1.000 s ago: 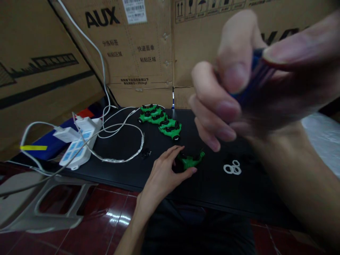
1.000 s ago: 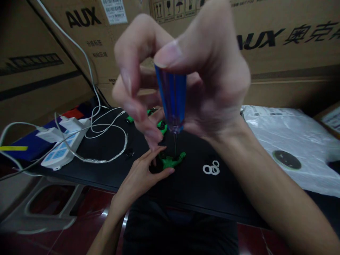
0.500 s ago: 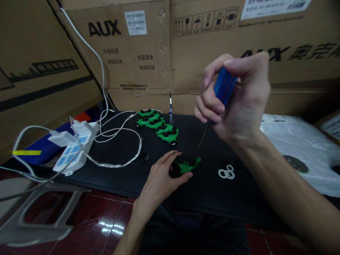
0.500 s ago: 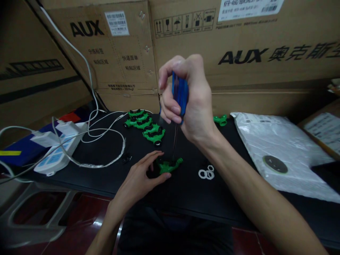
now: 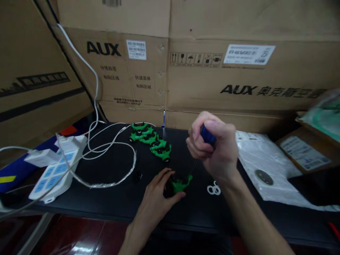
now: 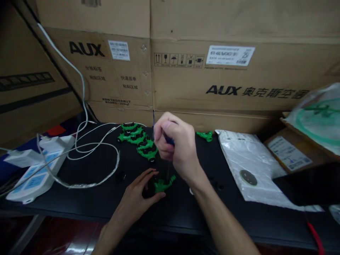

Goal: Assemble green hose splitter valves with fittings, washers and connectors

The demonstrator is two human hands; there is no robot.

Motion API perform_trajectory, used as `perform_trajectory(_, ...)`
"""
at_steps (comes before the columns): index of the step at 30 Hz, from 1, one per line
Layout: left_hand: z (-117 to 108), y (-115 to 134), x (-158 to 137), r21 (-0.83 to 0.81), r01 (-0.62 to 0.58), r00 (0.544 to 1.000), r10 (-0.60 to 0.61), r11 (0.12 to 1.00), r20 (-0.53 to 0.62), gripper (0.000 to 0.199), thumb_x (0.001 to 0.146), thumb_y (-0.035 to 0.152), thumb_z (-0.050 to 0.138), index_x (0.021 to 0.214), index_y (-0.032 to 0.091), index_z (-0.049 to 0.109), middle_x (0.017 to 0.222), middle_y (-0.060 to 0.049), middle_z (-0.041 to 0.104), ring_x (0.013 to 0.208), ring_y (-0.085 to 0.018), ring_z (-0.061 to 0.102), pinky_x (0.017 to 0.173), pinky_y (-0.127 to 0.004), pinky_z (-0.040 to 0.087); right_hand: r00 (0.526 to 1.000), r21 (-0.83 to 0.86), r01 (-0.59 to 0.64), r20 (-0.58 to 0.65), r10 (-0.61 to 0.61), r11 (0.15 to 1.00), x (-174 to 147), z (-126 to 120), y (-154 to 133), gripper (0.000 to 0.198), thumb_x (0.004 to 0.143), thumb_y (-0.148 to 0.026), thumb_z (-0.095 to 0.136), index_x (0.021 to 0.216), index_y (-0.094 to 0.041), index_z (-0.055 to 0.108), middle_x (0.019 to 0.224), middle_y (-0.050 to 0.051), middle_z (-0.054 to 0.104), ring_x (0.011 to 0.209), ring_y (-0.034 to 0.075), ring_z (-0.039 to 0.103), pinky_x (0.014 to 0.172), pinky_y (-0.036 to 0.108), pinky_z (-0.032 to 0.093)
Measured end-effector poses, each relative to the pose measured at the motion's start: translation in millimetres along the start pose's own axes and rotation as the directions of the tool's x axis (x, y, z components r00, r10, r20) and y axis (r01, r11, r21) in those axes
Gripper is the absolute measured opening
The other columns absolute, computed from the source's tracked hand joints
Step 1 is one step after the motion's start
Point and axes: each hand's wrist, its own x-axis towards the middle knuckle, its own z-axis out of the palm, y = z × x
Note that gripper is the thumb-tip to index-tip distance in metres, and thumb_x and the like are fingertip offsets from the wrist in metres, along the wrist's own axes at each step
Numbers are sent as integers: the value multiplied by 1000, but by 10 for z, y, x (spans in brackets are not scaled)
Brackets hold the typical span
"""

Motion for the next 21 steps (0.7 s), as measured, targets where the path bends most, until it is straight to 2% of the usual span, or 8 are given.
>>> perform_trajectory(4, 36, -52, 20, -7, -34, 998, 34, 999, -54, 57, 75, 32, 85, 128, 21, 69, 141, -12, 65, 114, -32, 72, 90, -43, 64, 964, -269, 86, -223, -148, 959, -93, 115, 111, 30, 97, -39, 52, 74, -20, 55, 51, -9, 32, 41, 5, 23, 38, 17, 21)
perform_trajectory(6, 47, -75, 37, -5, -54, 996, 53, 999, -68, 56, 74, 30, 84, 128, 21, 69, 139, -13, 67, 115, -32, 72, 86, -40, 65, 934, -363, 94, -290, -209, 927, -105, 185, 159, 31, 100, -37, 51, 75, -19, 55, 55, -8, 37, 45, 5, 27, 41, 18, 23)
perform_trajectory(9, 56, -93, 52, 14, -76, 995, 77, 997, -66, 57, 75, 29, 83, 129, 19, 68, 138, -14, 67, 108, -32, 74, 82, -41, 66, 915, -406, 82, -332, -231, 910, -117, 238, 170, 28, 101, -37, 53, 80, -19, 56, 60, -7, 43, 49, 6, 35, 46, 19, 29)
perform_trajectory(11, 58, -94, 50, 23, -87, 994, 88, 996, -70, 57, 76, 29, 83, 130, 17, 67, 138, -15, 67, 106, -32, 74, 84, -42, 66, 934, -480, 26, -302, -193, 877, -142, 201, 121, 21, 98, -37, 60, 86, -20, 58, 64, -6, 49, 53, 7, 44, 51, 21, 36)
perform_trajectory(14, 53, -87, 38, 23, -91, 994, 93, 996, -66, 55, 79, 32, 81, 130, 19, 67, 141, -14, 65, 109, -31, 73, 87, -44, 65, 977, -719, -50, -179, -116, 693, -214, 42, -35, 20, 95, -37, 66, 88, -19, 61, 74, -3, 58, 64, 10, 53, 62, 24, 43)
perform_trajectory(17, 41, -78, 27, 17, -72, 996, 73, 997, -58, 54, 81, 36, 80, 131, 23, 66, 145, -11, 62, 113, -31, 72, 90, -45, 64, 989, -884, -2, -72, -132, 467, -334, -159, -287, 23, 98, -40, 64, 87, -19, 64, 80, -1, 62, 72, 12, 58, 71, 27, 46)
perform_trajectory(18, 37, -75, 24, 14, -63, 996, 64, 998, -57, 54, 81, 37, 80, 132, 24, 65, 146, -11, 61, 114, -31, 72, 90, -46, 64, 986, -910, 9, -61, -155, 415, -391, -224, -389, 22, 98, -39, 63, 88, -20, 65, 83, 0, 64, 75, 13, 60, 72, 27, 47)
perform_trajectory(21, 27, -67, 20, 6, -47, 998, 47, 999, -43, 57, 82, 37, 80, 135, 25, 62, 149, -11, 59, 110, -30, 72, 89, -46, 63, 958, -936, 20, -82, -273, 351, -642, -431, -700, 15, 101, -34, 58, 94, -24, 67, 95, 1, 70, 88, 15, 67, 77, 26, 52)
